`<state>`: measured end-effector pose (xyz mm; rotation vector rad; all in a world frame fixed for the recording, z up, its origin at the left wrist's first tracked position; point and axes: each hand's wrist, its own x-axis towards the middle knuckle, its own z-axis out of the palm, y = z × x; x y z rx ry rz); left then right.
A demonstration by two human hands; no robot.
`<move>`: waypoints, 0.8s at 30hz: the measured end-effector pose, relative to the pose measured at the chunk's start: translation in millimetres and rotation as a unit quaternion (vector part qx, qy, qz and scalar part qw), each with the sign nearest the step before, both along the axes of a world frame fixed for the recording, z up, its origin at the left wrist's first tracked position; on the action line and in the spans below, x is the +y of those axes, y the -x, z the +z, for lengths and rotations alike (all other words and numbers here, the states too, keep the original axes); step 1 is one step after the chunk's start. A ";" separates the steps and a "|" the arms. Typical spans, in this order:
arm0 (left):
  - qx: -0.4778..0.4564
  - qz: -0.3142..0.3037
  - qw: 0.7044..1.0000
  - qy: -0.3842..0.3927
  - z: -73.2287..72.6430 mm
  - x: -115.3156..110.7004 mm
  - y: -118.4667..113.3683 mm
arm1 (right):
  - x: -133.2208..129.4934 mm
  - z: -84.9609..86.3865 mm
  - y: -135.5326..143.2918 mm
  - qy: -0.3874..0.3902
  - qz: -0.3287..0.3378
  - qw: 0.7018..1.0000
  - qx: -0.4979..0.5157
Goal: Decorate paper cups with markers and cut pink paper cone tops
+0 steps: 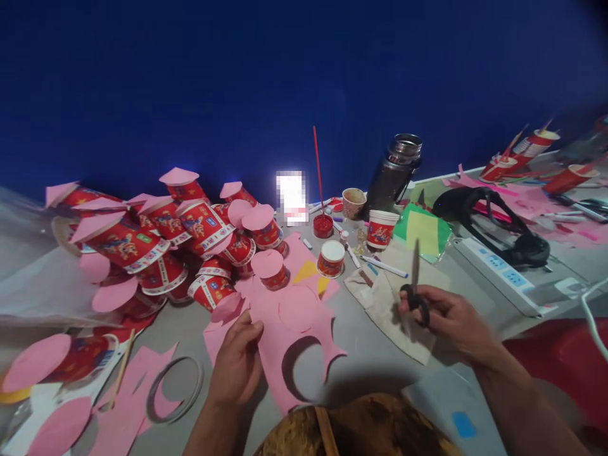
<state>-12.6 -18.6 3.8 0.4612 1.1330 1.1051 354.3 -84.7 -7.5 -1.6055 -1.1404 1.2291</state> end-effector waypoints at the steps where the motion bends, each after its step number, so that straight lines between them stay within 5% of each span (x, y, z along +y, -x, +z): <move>1: -0.011 0.004 1.000 0.001 0.9 3.2 0.5 | 1.9 -0.9 10.7 0.005 -0.003 0.999 0.049; 8: -0.018 -0.024 0.999 -0.019 8.5 18.2 -2.0 | 26.4 -9.8 81.6 0.042 0.112 0.976 0.183; 19: 0.032 -0.017 0.999 -0.016 6.7 18.6 -9.1 | 31.9 -15.3 142.2 0.041 -0.043 0.978 0.201; 24: 0.026 -0.086 0.996 -0.006 10.8 19.4 -13.8 | 22.7 -11.3 141.0 0.042 -0.017 0.980 0.192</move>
